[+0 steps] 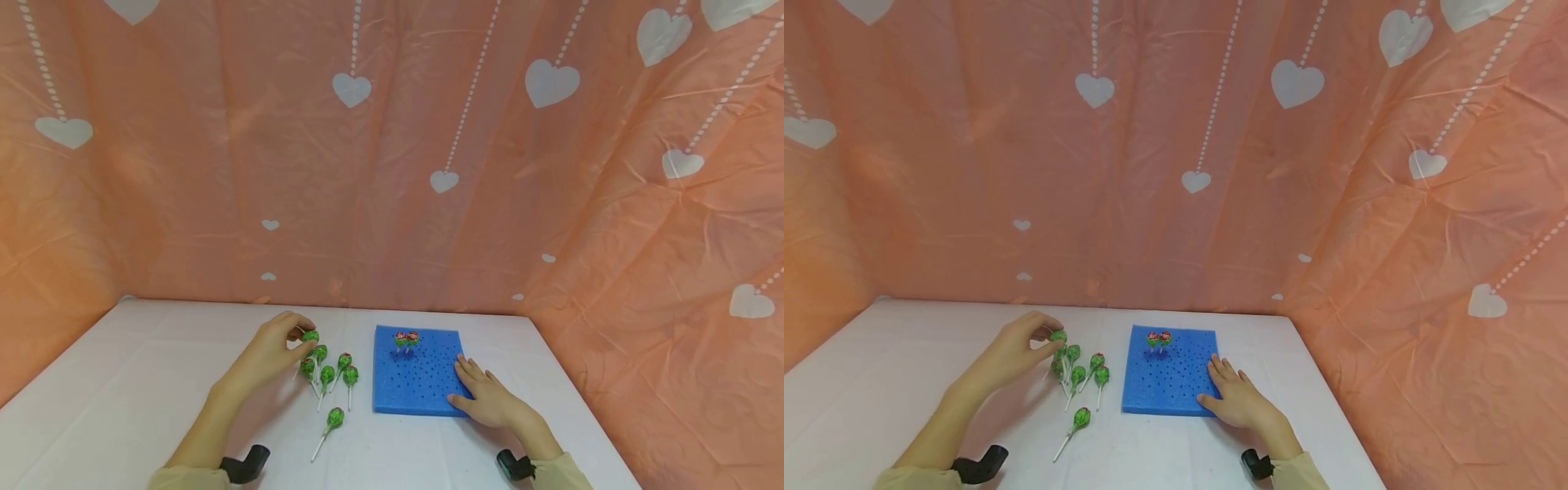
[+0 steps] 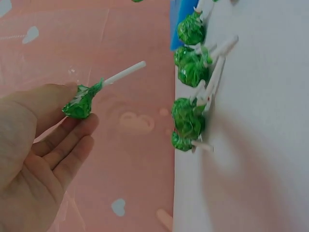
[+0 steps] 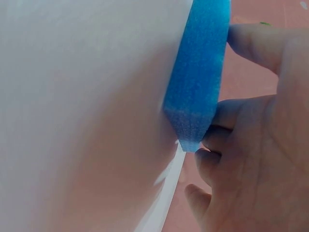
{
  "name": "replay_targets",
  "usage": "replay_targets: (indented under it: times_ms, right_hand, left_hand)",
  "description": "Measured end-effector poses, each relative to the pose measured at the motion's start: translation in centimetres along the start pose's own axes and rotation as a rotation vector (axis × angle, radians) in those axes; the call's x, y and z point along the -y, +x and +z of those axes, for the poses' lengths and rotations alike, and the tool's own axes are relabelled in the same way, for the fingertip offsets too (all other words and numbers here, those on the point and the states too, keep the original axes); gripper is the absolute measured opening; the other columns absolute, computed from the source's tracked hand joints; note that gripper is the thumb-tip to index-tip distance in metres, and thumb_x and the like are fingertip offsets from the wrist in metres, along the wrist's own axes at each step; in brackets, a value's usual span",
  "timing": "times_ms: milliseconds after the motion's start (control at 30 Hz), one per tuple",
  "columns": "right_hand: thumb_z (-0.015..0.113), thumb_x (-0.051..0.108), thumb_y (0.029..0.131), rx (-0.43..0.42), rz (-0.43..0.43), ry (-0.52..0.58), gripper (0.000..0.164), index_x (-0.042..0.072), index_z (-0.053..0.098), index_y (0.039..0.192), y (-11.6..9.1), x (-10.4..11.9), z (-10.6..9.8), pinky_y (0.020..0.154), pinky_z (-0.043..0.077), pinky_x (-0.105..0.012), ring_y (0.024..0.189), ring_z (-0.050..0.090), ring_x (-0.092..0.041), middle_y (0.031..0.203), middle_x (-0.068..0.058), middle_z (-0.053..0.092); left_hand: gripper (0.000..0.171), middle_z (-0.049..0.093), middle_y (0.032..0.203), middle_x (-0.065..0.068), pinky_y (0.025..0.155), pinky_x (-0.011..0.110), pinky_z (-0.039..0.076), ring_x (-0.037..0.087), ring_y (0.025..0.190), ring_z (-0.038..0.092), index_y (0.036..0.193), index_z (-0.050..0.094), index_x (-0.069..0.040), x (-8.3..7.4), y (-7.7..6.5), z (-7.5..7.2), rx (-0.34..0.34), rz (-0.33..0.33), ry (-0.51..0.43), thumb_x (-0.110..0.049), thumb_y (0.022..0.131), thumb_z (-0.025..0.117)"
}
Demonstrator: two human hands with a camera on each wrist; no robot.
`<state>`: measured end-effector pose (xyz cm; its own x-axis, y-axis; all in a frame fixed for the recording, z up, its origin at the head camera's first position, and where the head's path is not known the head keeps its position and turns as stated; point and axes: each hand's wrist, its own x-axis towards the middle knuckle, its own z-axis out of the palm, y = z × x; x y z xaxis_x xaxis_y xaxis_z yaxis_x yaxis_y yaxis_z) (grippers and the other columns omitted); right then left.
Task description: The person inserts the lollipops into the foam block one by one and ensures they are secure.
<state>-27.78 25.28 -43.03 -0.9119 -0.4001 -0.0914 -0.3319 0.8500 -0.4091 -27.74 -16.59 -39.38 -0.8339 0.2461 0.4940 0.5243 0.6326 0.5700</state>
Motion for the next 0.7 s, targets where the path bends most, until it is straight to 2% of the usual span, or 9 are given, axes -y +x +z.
replay_targets:
  times_ms: [200,500,700]
  right_hand:
    - [0.062,0.041,0.103,0.001,0.011,-0.003,0.079,-0.006,0.032,0.158,-0.1,0.1,0.0,0.124,0.011,-0.066,0.157,0.014,-0.043,0.169,-0.021,0.023]
    - [0.063,0.041,0.102,-0.005,0.008,0.006,0.079,-0.007,0.033,0.158,-0.2,0.1,0.0,0.123,0.011,-0.067,0.157,0.015,-0.044,0.169,-0.022,0.024]
    - [0.063,0.042,0.102,-0.007,0.002,0.004,0.079,-0.007,0.033,0.158,-0.1,0.1,0.0,0.123,0.011,-0.067,0.157,0.016,-0.044,0.169,-0.022,0.023]
  left_hand:
    - [0.022,0.068,0.104,0.004,0.087,0.047,0.057,0.021,0.092,0.069,0.109,0.070,-0.002,-0.9,0.6,0.9,-0.046,0.018,0.011,-0.002,0.089,0.080]
    - [0.023,0.066,0.101,0.004,0.085,0.046,0.059,0.021,0.091,0.068,0.106,0.071,-0.004,-2.1,1.7,2.9,-0.090,0.056,-0.023,-0.002,0.086,0.082]
    - [0.024,0.066,0.105,0.006,0.088,0.047,0.058,0.022,0.094,0.067,0.107,0.071,-0.003,-3.3,2.5,4.0,-0.092,0.058,-0.063,-0.001,0.086,0.083]
